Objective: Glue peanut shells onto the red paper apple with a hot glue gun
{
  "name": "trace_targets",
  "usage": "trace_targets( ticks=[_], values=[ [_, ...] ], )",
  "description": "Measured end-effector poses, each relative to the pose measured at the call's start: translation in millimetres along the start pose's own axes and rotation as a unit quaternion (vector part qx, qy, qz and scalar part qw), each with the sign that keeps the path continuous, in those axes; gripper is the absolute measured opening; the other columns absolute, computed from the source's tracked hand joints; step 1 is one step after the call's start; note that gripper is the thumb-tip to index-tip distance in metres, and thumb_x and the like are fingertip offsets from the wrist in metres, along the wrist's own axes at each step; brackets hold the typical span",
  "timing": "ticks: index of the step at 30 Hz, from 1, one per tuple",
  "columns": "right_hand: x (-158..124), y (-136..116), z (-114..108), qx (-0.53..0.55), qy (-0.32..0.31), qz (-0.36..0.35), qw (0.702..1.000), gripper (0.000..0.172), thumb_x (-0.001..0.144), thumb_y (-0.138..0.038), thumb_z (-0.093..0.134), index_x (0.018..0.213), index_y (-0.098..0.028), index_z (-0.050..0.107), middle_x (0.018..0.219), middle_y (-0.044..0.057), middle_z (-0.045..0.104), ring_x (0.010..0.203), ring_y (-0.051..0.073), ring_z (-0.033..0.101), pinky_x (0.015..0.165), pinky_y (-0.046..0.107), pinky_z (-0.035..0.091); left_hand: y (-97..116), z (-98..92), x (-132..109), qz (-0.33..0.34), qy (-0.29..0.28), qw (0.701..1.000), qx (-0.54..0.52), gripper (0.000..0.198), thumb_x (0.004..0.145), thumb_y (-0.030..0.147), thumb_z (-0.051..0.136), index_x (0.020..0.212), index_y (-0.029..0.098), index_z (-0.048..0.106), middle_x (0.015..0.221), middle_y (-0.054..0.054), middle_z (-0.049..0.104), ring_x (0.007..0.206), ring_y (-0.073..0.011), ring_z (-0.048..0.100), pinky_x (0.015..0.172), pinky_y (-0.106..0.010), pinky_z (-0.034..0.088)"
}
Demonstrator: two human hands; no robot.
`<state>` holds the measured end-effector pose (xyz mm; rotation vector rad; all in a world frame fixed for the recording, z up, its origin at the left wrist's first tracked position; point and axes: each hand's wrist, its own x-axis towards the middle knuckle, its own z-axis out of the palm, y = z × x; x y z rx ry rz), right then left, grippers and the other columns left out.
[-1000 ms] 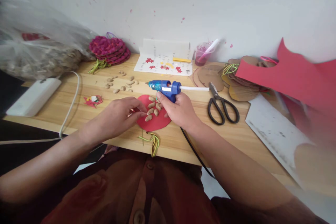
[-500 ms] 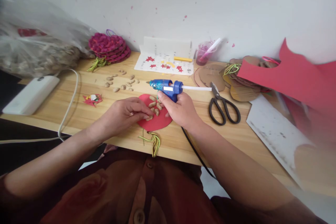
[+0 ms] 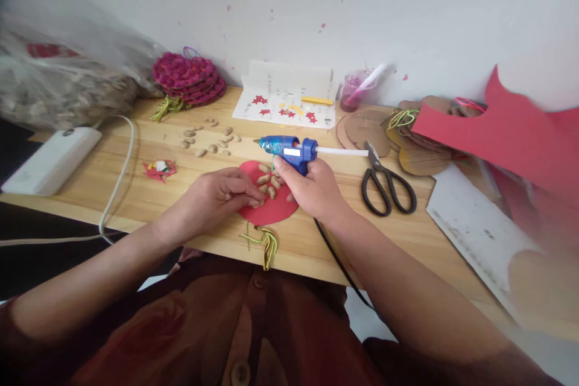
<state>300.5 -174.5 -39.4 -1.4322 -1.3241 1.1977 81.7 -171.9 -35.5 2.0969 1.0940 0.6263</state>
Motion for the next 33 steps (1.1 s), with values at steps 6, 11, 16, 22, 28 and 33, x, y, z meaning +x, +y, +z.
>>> trace_targets(
  ticks=[6,11,16,22,28,33],
  values=[
    [0.4,0.7,0.0,-0.001,-0.003,0.002,1.0,0.041,0.086,-0.06,0.069,0.082,-0.02,0.07,0.075,0.001,0.073,0.044,0.01,0.059,0.043,0.025,0.048,-4.0,2.4,2.8,0.023,0.006,1.0,-0.005,0.016,0.09,0.014,0.069,0.089,0.025,0.081,0.088,0.0,0.076,0.082,-0.0138,0.071,0.081,-0.027,0.056],
    [1.1,2.1,1.3,0.005,0.003,0.007,1.0,0.041,0.085,-0.061,0.07,0.085,-0.02,0.072,0.076,0.002,0.074,0.043,0.01,0.059,0.043,0.024,0.049,-3.2,2.9,4.9,0.041,0.003,0.999,0.007,0.013,0.09,0.014,0.071,0.085,0.024,0.079,0.083,0.002,0.075,0.081,-0.0139,0.07,0.082,-0.028,0.056],
    [0.9,-0.3,2.8,0.014,0.011,0.014,1.0,0.039,0.085,-0.057,0.072,0.081,-0.019,0.071,0.073,0.001,0.072,0.043,0.009,0.058,0.042,0.023,0.049,-4.3,3.6,4.4,0.041,0.01,0.999,0.033,0.016,0.09,0.012,0.07,0.082,0.022,0.079,0.082,0.001,0.074,0.081,-0.0152,0.069,0.08,-0.03,0.056],
    [2.6,4.4,4.4,0.028,0.021,0.009,0.999,0.037,0.082,-0.056,0.075,0.08,-0.019,0.073,0.074,0.003,0.074,0.05,0.011,0.063,0.041,0.022,0.049,-2.9,5.9,2.9,0.049,0.018,0.998,0.041,0.014,0.089,0.013,0.071,0.085,0.022,0.08,0.083,0.0,0.073,0.081,-0.0153,0.068,0.079,-0.029,0.055],
    [3.8,0.8,5.2,0.075,0.037,0.017,0.996,0.035,0.077,-0.053,0.08,0.077,-0.019,0.073,0.073,0.004,0.073,0.06,0.015,0.068,0.039,0.019,0.05,1.0,-27.7,-3.8,0.07,0.04,0.997,0.009,0.023,0.092,0.015,0.066,0.109,0.023,0.078,0.098,-0.003,0.076,0.085,-0.0141,0.069,0.079,-0.026,0.054],
    [3.7,-1.7,4.4,0.09,0.029,0.008,0.995,0.036,0.076,-0.054,0.081,0.075,-0.019,0.073,0.075,0.005,0.072,0.067,0.017,0.07,0.038,0.019,0.05,-14.9,-66.7,-28.9,-0.006,0.107,0.991,0.075,0.009,0.09,0.021,0.07,0.093,0.019,0.078,0.09,-0.003,0.076,0.077,-0.0137,0.068,0.073,-0.026,0.052]
  ],
)
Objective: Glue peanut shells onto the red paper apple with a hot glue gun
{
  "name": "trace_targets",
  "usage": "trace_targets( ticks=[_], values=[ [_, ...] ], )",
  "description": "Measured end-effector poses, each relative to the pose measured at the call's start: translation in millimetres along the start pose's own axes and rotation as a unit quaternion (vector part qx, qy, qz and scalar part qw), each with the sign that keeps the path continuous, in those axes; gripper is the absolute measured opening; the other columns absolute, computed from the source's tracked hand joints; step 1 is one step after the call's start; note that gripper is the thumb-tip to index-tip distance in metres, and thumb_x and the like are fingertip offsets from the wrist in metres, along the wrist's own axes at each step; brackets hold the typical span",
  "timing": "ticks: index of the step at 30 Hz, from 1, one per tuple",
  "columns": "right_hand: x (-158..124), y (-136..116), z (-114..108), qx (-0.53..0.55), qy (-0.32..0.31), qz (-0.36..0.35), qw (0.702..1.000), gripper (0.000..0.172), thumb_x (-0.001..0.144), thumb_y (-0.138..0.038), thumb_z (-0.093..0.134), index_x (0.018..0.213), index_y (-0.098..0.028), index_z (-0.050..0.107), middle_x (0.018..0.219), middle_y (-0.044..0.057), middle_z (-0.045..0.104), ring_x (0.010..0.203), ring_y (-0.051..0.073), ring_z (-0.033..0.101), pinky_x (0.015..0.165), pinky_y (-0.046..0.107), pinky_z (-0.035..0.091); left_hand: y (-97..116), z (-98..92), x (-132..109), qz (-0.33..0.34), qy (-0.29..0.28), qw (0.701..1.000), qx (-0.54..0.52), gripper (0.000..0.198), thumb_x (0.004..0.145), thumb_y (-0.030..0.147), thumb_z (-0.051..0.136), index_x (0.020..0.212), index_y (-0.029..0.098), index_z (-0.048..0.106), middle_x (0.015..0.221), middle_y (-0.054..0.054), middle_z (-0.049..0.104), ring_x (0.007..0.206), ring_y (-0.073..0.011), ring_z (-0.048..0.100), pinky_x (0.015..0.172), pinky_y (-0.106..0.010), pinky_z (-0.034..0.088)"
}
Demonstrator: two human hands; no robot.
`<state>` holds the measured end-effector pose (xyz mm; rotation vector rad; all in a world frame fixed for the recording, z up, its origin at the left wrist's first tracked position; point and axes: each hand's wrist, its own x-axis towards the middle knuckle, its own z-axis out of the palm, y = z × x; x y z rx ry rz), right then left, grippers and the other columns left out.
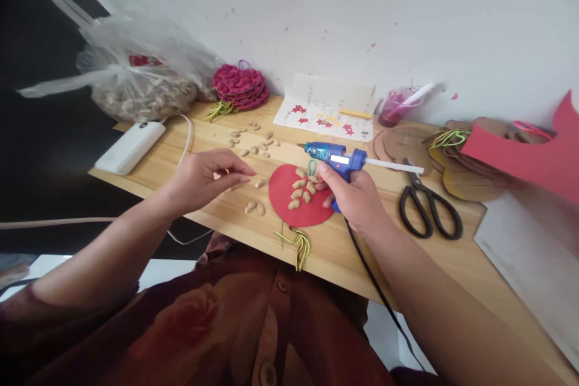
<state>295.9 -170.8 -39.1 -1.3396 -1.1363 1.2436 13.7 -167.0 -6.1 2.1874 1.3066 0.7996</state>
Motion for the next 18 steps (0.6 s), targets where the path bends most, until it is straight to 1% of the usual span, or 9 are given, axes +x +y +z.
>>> trace_targets(
  ticks=[2,5,7,10,12,14,16,18],
  values=[
    [0.0,0.2,-0.3,-0.001,0.004,0.004,1.0,0.036,0.075,-0.053,0.082,0.076,-0.019,0.073,0.075,0.005,0.072,0.065,0.016,0.07,0.037,0.019,0.05,-7.3,-6.8,-11.5,0.011,-0.029,0.999,0.04,0.008,0.09,0.021,0.069,0.088,0.02,0.077,0.089,-0.002,0.076,0.078,-0.0143,0.068,0.075,-0.027,0.052],
    [0.1,0.1,-0.4,0.005,0.007,0.007,1.0,0.035,0.074,-0.053,0.083,0.074,-0.019,0.072,0.075,0.004,0.072,0.066,0.016,0.07,0.036,0.018,0.049,-12.8,-8.0,-27.6,0.055,-0.081,0.992,0.082,0.014,0.095,0.023,0.064,0.089,0.019,0.076,0.088,-0.003,0.075,0.082,-0.0162,0.069,0.078,-0.028,0.053],
    [0.1,-0.9,-0.2,0.008,0.006,0.008,1.0,0.035,0.073,-0.053,0.083,0.073,-0.02,0.072,0.074,0.004,0.071,0.067,0.016,0.07,0.037,0.018,0.049,-15.0,-7.9,-34.5,0.078,-0.093,0.988,0.1,0.018,0.097,0.025,0.06,0.09,0.019,0.075,0.088,-0.003,0.075,0.084,-0.0172,0.069,0.079,-0.029,0.054],
    [-0.6,-2.9,1.1,0.007,0.008,0.012,1.0,0.035,0.072,-0.053,0.085,0.073,-0.02,0.072,0.076,0.004,0.072,0.066,0.016,0.07,0.037,0.019,0.049,-19.4,-13.2,-37.8,0.08,-0.067,0.986,0.127,0.021,0.099,0.029,0.058,0.091,0.019,0.075,0.089,-0.003,0.077,0.086,-0.019,0.07,0.084,-0.032,0.054],
    [-1.6,-4.0,2.2,0.007,0.015,0.015,1.0,0.035,0.072,-0.052,0.085,0.073,-0.02,0.072,0.076,0.004,0.072,0.065,0.016,0.069,0.037,0.019,0.049,-23.6,-20.1,-37.1,0.06,-0.038,0.986,0.15,0.023,0.099,0.034,0.059,0.09,0.02,0.075,0.09,-0.004,0.078,0.086,-0.0201,0.071,0.086,-0.034,0.054],
    [-2.7,-4.5,2.7,0.008,0.021,0.018,1.0,0.035,0.071,-0.052,0.085,0.073,-0.019,0.073,0.075,0.004,0.073,0.064,0.016,0.069,0.038,0.019,0.049,-27.8,-27.1,-35.9,0.032,-0.007,0.983,0.183,0.026,0.098,0.038,0.059,0.088,0.02,0.075,0.091,-0.005,0.078,0.086,-0.0215,0.072,0.084,-0.035,0.054],
    [-3.4,-4.2,2.2,0.007,0.024,0.022,0.999,0.036,0.071,-0.053,0.085,0.073,-0.02,0.073,0.073,0.004,0.073,0.061,0.015,0.068,0.038,0.02,0.048,-31.4,-31.6,-35.1,0.012,0.007,0.978,0.207,0.028,0.099,0.038,0.056,0.089,0.019,0.075,0.094,-0.007,0.079,0.087,-0.0229,0.072,0.082,-0.036,0.055],
    [-3.4,-2.8,0.4,0.002,0.022,0.021,1.0,0.036,0.073,-0.054,0.084,0.074,-0.02,0.074,0.071,0.004,0.073,0.057,0.015,0.067,0.038,0.02,0.048,-34.1,-32.3,-34.9,0.005,0.007,0.978,0.21,0.026,0.099,0.033,0.053,0.092,0.019,0.074,0.097,-0.007,0.079,0.089,-0.0232,0.072,0.082,-0.036,0.056]
  ],
)
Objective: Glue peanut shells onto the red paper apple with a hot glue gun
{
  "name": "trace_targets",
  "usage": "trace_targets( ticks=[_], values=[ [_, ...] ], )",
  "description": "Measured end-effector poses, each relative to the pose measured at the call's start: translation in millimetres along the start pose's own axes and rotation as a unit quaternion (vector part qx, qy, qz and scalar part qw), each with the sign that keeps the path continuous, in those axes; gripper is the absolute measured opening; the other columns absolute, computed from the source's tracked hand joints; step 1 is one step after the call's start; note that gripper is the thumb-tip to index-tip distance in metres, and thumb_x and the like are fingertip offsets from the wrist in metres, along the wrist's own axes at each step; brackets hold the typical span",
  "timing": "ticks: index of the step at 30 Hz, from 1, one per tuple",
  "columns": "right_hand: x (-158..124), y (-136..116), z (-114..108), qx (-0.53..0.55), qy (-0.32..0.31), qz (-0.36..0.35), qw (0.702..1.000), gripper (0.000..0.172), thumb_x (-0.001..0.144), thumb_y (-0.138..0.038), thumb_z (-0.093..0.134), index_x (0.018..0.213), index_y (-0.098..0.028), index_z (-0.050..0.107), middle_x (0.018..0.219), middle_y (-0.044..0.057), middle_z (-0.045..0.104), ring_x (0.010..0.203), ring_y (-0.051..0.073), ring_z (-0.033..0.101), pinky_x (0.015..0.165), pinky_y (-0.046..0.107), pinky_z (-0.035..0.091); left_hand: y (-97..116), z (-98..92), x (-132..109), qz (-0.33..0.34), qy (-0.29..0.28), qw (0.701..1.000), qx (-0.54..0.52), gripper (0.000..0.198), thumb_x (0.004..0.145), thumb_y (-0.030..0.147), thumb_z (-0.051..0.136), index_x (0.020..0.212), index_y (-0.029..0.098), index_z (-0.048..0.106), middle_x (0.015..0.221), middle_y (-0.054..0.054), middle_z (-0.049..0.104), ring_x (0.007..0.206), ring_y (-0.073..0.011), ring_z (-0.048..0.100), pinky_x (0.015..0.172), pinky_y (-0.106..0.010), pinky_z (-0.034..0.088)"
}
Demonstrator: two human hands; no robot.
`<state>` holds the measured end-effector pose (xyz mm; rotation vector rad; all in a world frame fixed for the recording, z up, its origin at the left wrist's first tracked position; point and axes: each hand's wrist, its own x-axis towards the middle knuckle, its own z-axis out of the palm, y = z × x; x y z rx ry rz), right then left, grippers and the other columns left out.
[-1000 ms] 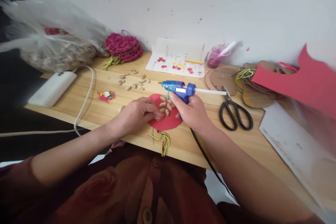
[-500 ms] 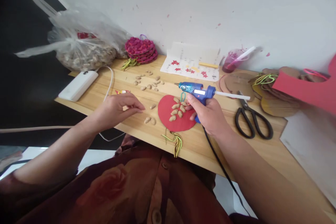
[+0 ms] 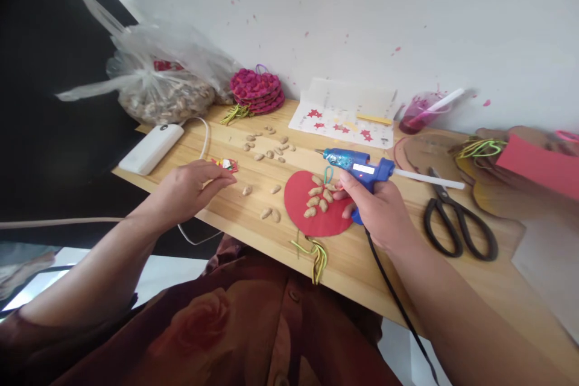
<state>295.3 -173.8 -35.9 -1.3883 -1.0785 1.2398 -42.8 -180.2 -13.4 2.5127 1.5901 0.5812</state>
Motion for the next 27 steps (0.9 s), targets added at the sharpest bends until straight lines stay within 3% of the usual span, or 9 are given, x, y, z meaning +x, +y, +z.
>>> trace_targets(
  ticks=[8,11,15,22,27],
  values=[
    [5.2,9.4,-7.6,-0.003,-0.008,-0.021,1.0,0.031,0.078,-0.051,0.082,0.078,-0.021,0.075,0.073,0.003,0.075,0.054,0.014,0.066,0.039,0.021,0.048,3.1,13.1,1.2,0.001,-0.019,0.998,-0.054,0.017,0.093,0.02,0.059,0.101,0.02,0.074,0.093,-0.004,0.078,0.091,-0.0203,0.073,0.09,-0.035,0.057],
    [5.2,8.9,-7.3,-0.002,-0.01,-0.015,1.0,0.033,0.077,-0.052,0.082,0.078,-0.021,0.074,0.073,0.004,0.075,0.054,0.014,0.065,0.04,0.021,0.047,5.4,15.0,3.3,0.013,-0.007,0.998,-0.066,0.015,0.094,0.022,0.06,0.1,0.02,0.074,0.097,-0.004,0.078,0.099,-0.0217,0.072,0.097,-0.038,0.056],
    [2.8,5.9,-7.0,-0.003,-0.013,-0.005,1.0,0.031,0.079,-0.05,0.082,0.078,-0.021,0.075,0.071,0.003,0.074,0.052,0.014,0.064,0.041,0.023,0.046,7.6,16.9,6.7,0.044,0.015,0.995,-0.083,0.015,0.097,0.024,0.06,0.096,0.02,0.074,0.093,-0.003,0.078,0.092,-0.0194,0.072,0.101,-0.038,0.054],
    [3.9,3.8,-8.7,0.0,-0.016,-0.01,1.0,0.028,0.083,-0.048,0.079,0.075,-0.021,0.075,0.071,0.004,0.073,0.052,0.014,0.062,0.043,0.026,0.047,9.7,21.6,14.0,0.058,-0.003,0.994,-0.089,0.027,0.101,0.033,0.056,0.087,0.018,0.072,0.085,-0.005,0.077,0.081,-0.0191,0.069,0.093,-0.039,0.055],
    [5.3,1.9,-7.1,-0.009,-0.014,-0.009,1.0,0.031,0.083,-0.049,0.077,0.073,-0.02,0.071,0.071,0.005,0.073,0.054,0.014,0.062,0.043,0.026,0.046,16.8,27.6,17.4,0.064,0.005,0.992,-0.104,0.023,0.101,0.025,0.053,0.102,0.018,0.075,0.097,-0.007,0.078,0.088,-0.0194,0.071,0.087,-0.036,0.056]
  ],
)
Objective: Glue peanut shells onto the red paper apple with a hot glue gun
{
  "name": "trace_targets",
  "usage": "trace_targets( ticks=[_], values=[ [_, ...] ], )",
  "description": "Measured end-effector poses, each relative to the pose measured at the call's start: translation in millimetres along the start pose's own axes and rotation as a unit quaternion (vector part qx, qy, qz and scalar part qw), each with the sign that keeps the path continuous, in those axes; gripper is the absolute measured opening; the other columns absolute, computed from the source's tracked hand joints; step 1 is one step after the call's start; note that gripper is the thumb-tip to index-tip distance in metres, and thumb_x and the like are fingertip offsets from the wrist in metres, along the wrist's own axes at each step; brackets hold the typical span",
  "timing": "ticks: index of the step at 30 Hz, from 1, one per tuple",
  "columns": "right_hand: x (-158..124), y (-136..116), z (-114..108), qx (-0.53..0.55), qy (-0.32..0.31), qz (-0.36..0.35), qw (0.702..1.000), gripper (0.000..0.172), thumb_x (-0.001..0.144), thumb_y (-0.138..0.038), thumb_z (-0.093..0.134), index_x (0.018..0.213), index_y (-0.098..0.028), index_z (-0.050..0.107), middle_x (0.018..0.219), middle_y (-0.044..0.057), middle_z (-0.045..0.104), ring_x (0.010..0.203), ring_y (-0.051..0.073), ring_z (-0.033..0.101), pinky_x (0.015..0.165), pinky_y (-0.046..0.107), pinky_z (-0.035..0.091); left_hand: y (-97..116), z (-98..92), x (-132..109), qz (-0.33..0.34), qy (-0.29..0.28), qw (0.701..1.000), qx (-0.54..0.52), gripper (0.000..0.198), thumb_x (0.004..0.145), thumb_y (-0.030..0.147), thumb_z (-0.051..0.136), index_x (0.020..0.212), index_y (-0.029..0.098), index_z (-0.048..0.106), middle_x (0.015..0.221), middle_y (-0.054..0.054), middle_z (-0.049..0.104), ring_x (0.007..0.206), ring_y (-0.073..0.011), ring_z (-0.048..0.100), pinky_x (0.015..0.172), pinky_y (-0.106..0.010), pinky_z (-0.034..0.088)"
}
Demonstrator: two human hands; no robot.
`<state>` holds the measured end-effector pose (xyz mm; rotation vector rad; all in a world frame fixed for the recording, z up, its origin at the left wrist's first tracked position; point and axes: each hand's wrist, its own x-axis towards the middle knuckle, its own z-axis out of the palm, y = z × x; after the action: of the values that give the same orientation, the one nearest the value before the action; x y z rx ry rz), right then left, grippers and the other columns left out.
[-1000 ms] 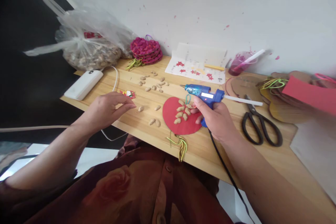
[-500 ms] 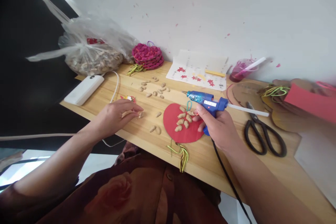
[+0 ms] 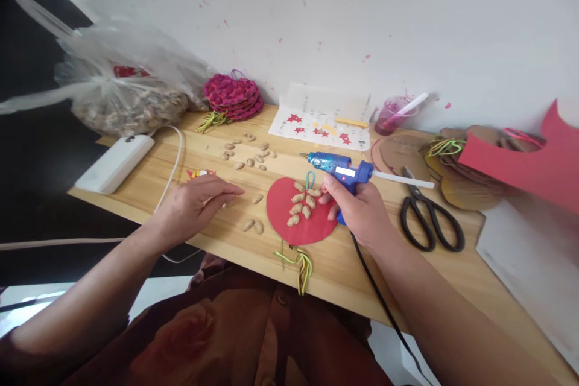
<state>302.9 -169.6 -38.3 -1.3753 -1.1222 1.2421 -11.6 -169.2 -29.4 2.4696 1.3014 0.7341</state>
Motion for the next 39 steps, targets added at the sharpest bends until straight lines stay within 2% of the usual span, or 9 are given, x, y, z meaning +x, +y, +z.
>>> trace_targets(
  ticks=[7,14,22,28,32,36,39],
  values=[
    [-0.8,-1.7,1.0,0.001,0.005,0.01,1.0,0.031,0.082,-0.048,0.078,0.074,-0.019,0.07,0.069,0.005,0.071,0.057,0.014,0.063,0.043,0.024,0.045,2.9,7.7,6.3,0.037,-0.007,0.999,0.005,0.021,0.098,0.021,0.057,0.105,0.016,0.076,0.099,-0.008,0.077,0.09,-0.0212,0.07,0.084,-0.037,0.058],
    [-0.6,-0.9,0.8,0.009,0.001,0.011,1.0,0.031,0.081,-0.048,0.079,0.073,-0.019,0.072,0.069,0.005,0.072,0.057,0.015,0.064,0.042,0.024,0.046,0.4,12.6,11.6,0.038,-0.014,0.999,-0.001,0.023,0.099,0.02,0.056,0.112,0.019,0.075,0.104,-0.009,0.075,0.099,-0.0228,0.066,0.089,-0.04,0.056],
    [2.1,3.6,-1.3,0.006,0.0,0.008,1.0,0.033,0.079,-0.052,0.08,0.075,-0.019,0.072,0.071,0.004,0.072,0.058,0.014,0.065,0.042,0.022,0.047,5.7,22.7,18.4,0.054,-0.005,0.998,-0.014,0.014,0.096,0.021,0.063,0.092,0.019,0.076,0.091,-0.006,0.075,0.091,-0.0217,0.064,0.087,-0.038,0.052],
    [2.4,2.6,-0.8,0.002,-0.002,0.005,1.0,0.034,0.079,-0.053,0.08,0.075,-0.02,0.072,0.072,0.004,0.072,0.058,0.014,0.065,0.041,0.022,0.047,2.0,6.5,13.6,0.034,-0.028,0.999,-0.006,0.018,0.096,0.03,0.063,0.089,0.02,0.076,0.088,-0.005,0.075,0.089,-0.0223,0.065,0.085,-0.037,0.052],
    [0.0,0.6,-0.3,0.004,0.003,0.003,1.0,0.03,0.081,-0.048,0.08,0.075,-0.02,0.072,0.07,0.004,0.072,0.058,0.014,0.065,0.043,0.023,0.047,-6.1,-13.1,11.9,-0.024,0.001,1.0,0.019,0.025,0.098,0.036,0.059,0.088,0.02,0.075,0.087,-0.006,0.077,0.087,-0.0223,0.067,0.085,-0.038,0.053],
    [-0.2,-0.1,-0.3,0.011,0.016,-0.002,1.0,0.026,0.081,-0.045,0.081,0.075,-0.021,0.074,0.07,0.005,0.073,0.057,0.015,0.065,0.042,0.024,0.046,-13.7,-27.3,8.8,-0.082,0.033,0.996,0.023,0.02,0.097,0.027,0.058,0.097,0.019,0.076,0.096,-0.006,0.079,0.09,-0.0213,0.069,0.088,-0.037,0.054],
    [1.4,1.0,-0.9,0.007,0.021,-0.006,1.0,0.025,0.081,-0.045,0.082,0.076,-0.021,0.076,0.07,0.006,0.074,0.053,0.014,0.064,0.042,0.023,0.048,-17.4,-29.9,4.3,-0.079,0.002,0.997,0.02,0.018,0.094,0.02,0.059,0.1,0.019,0.076,0.097,-0.006,0.078,0.092,-0.0215,0.07,0.088,-0.036,0.054]
  ],
)
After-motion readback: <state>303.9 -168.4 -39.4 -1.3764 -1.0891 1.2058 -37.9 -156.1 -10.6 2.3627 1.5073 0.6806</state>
